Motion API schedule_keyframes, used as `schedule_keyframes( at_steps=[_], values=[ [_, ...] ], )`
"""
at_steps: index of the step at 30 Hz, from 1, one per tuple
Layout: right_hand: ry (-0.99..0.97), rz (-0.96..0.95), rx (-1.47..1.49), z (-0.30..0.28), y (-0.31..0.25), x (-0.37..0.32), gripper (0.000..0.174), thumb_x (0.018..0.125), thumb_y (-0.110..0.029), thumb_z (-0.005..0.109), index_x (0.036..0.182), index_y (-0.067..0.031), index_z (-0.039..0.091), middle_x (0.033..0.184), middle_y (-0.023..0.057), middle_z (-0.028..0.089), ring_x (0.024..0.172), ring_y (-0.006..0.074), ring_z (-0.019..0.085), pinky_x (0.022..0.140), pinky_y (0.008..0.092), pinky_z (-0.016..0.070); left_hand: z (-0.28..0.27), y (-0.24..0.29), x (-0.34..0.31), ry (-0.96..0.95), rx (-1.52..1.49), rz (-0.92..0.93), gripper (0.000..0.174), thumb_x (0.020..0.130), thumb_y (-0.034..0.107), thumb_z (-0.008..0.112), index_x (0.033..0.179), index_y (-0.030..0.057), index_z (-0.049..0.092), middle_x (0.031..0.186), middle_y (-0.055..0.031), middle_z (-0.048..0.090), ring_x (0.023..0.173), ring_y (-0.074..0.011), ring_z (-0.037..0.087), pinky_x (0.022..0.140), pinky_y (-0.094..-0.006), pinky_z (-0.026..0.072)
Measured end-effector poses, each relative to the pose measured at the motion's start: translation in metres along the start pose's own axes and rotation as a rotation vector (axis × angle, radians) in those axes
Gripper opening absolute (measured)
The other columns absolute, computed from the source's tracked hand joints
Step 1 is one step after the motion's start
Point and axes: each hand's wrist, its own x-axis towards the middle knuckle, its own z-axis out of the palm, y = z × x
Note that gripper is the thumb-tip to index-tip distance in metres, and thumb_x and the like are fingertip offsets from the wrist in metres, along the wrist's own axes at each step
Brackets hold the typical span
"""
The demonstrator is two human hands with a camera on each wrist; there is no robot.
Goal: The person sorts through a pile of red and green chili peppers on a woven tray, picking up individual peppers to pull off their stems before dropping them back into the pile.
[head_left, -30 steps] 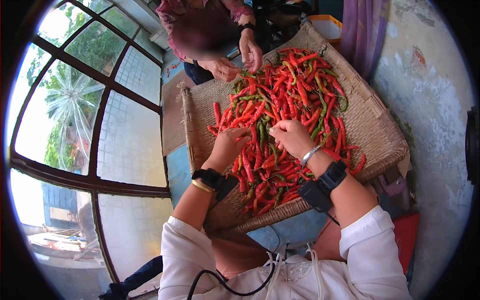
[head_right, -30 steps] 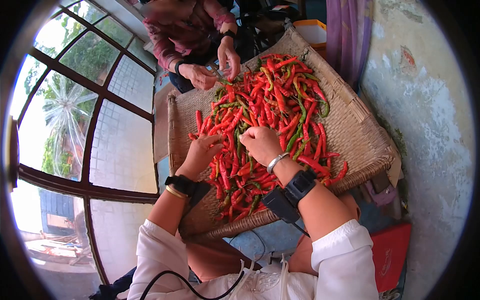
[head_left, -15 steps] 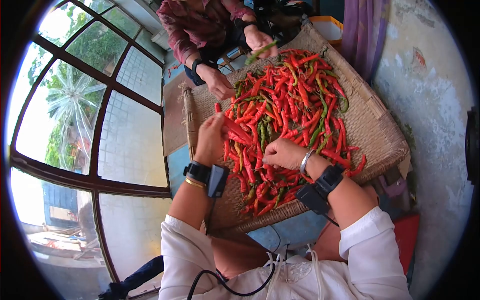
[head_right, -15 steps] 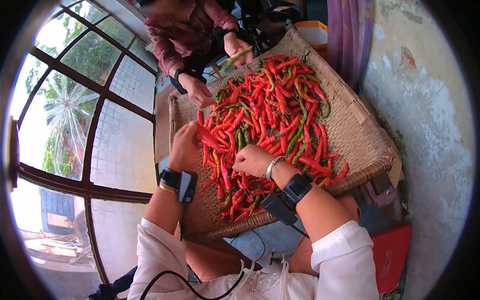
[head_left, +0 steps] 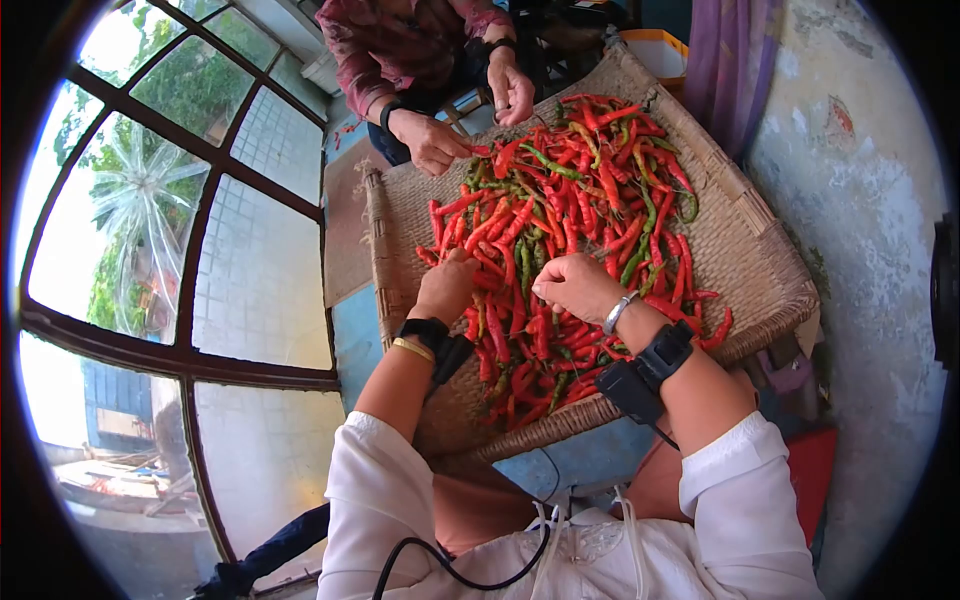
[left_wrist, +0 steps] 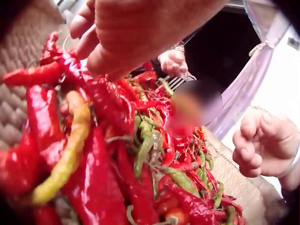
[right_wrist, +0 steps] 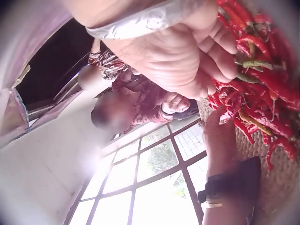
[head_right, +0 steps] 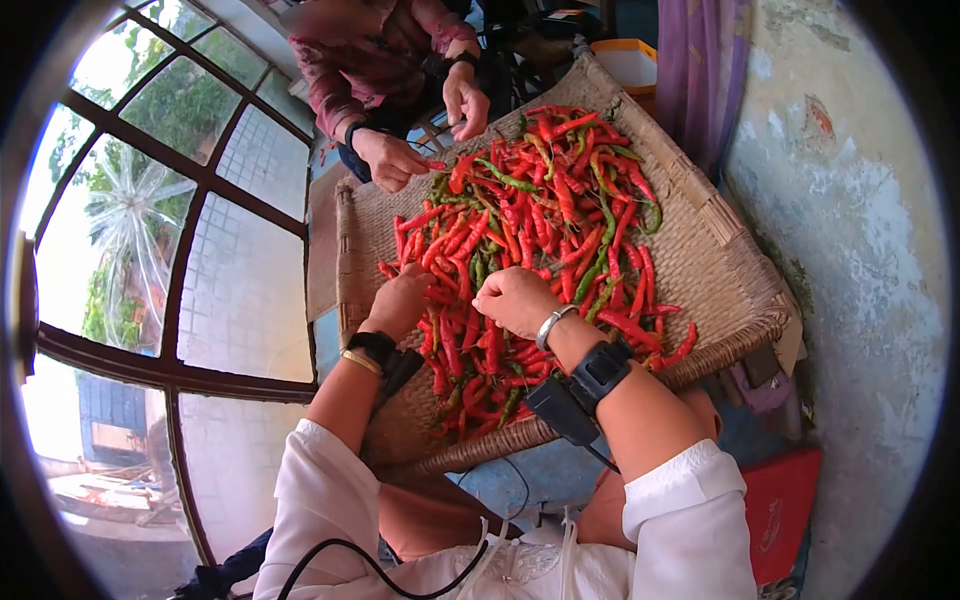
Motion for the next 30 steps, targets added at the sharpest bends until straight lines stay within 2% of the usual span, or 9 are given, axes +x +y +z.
schedule_keyframes(
  at_steps=[7, 10, 12, 13, 15, 19, 23, 26, 30],
  values=[
    [0.021, -0.001, -0.032, -0.001, 0.002, 0.002, 0.019, 0.074, -0.020, 0.059, 0.069, -0.0015, 0.059, 0.058, 0.0059, 0.058, 0.054, 0.0149, 0.055, 0.054, 0.0298, 0.0447, -0.022, 0.012, -0.008, 0.028, -0.073, 0.007, 0.020, 0.068, 0.009, 0.060, 0.087, 0.0072, 0.058, 0.081, -0.0088, 0.057, 0.074, -0.0267, 0.057, 0.064, -0.0360, 0.0467],
    [0.011, 0.015, -0.060, 0.000, -0.001, 0.001, 0.020, 0.074, -0.020, 0.059, 0.070, -0.0012, 0.060, 0.060, 0.0066, 0.058, 0.056, 0.0156, 0.056, 0.056, 0.0298, 0.0448, -0.042, 0.023, -0.017, 0.082, -0.465, 0.087, 0.020, 0.071, 0.011, 0.062, 0.089, 0.0046, 0.056, 0.072, -0.0084, 0.058, 0.068, -0.0240, 0.058, 0.058, -0.0327, 0.0465],
    [-0.023, 0.007, -0.062, -0.001, -0.003, 0.000, 0.018, 0.076, -0.019, 0.058, 0.077, -0.0009, 0.060, 0.064, 0.0047, 0.058, 0.058, 0.0122, 0.055, 0.056, 0.0272, 0.0447, -0.052, 0.033, -0.023, -0.030, -0.841, -0.220, 0.016, 0.075, 0.014, 0.063, 0.086, 0.0035, 0.056, 0.067, -0.0025, 0.057, 0.057, -0.0115, 0.053, 0.050, -0.0238, 0.0422],
    [-0.057, 0.001, -0.064, -0.001, -0.004, 0.000, 0.018, 0.078, -0.018, 0.058, 0.083, -0.0006, 0.060, 0.068, 0.0028, 0.058, 0.060, 0.0088, 0.055, 0.056, 0.0245, 0.0446, -0.055, 0.038, -0.026, -0.031, -0.840, -0.221, 0.016, 0.075, 0.014, 0.063, 0.086, 0.0035, 0.056, 0.067, -0.0025, 0.057, 0.057, -0.0115, 0.053, 0.050, -0.0238, 0.0422],
    [-0.034, -0.057, -0.073, 0.001, -0.008, -0.003, 0.020, 0.078, -0.018, 0.058, 0.088, -0.0006, 0.059, 0.072, 0.0038, 0.059, 0.065, 0.0087, 0.055, 0.059, 0.0239, 0.0445, -0.058, 0.048, -0.033, -0.098, -1.451, -0.299, 0.007, 0.081, 0.013, 0.058, 0.084, 0.0065, 0.058, 0.066, 0.0056, 0.053, 0.050, -0.0016, 0.045, 0.045, -0.0143, 0.0345],
    [-0.173, -0.091, 0.181, 0.005, -0.011, -0.007, 0.027, 0.077, -0.018, 0.060, 0.097, 0.0002, 0.056, 0.081, 0.0053, 0.059, 0.075, 0.0081, 0.053, 0.063, 0.0224, 0.0435, -0.060, 0.063, -0.039, -0.183, -1.525, -0.303, 0.006, 0.082, 0.012, 0.055, 0.086, 0.0086, 0.059, 0.066, 0.0059, 0.054, 0.048, -0.0007, 0.042, 0.044, -0.0139, 0.0329],
    [-0.199, -0.155, 0.091, 0.010, 0.007, 0.000, 0.027, 0.077, -0.017, 0.060, 0.096, 0.0016, 0.056, 0.075, 0.0040, 0.058, 0.072, 0.0084, 0.054, 0.062, 0.0220, 0.0431, -0.056, 0.065, -0.040, -0.248, -1.528, -0.297, 0.010, 0.084, 0.016, 0.054, 0.084, 0.0077, 0.060, 0.066, 0.0057, 0.055, 0.048, -0.0010, 0.043, 0.044, -0.0146, 0.0338],
    [-0.096, -0.053, -0.023, 0.006, 0.012, 0.004, 0.028, 0.069, -0.022, 0.063, 0.084, 0.0014, 0.060, 0.068, 0.0111, 0.059, 0.062, 0.0191, 0.056, 0.061, 0.0305, 0.0439, -0.055, 0.050, -0.034, -0.227, -1.360, -0.394, 0.012, 0.084, 0.017, 0.054, 0.083, 0.0073, 0.060, 0.066, 0.0049, 0.056, 0.049, -0.0015, 0.043, 0.044, -0.0155, 0.0344],
    [0.036, 0.015, -0.083, -0.002, 0.010, 0.006, 0.026, 0.068, -0.022, 0.063, 0.076, 0.0019, 0.059, 0.065, 0.0131, 0.058, 0.061, 0.0198, 0.056, 0.059, 0.0320, 0.0437, -0.062, -0.001, -0.009, 0.230, -1.563, -0.372, 0.016, 0.084, 0.017, 0.053, 0.092, 0.0047, 0.057, 0.067, 0.0036, 0.054, 0.052, -0.0034, 0.046, 0.046, -0.0158, 0.0357]
  ],
)
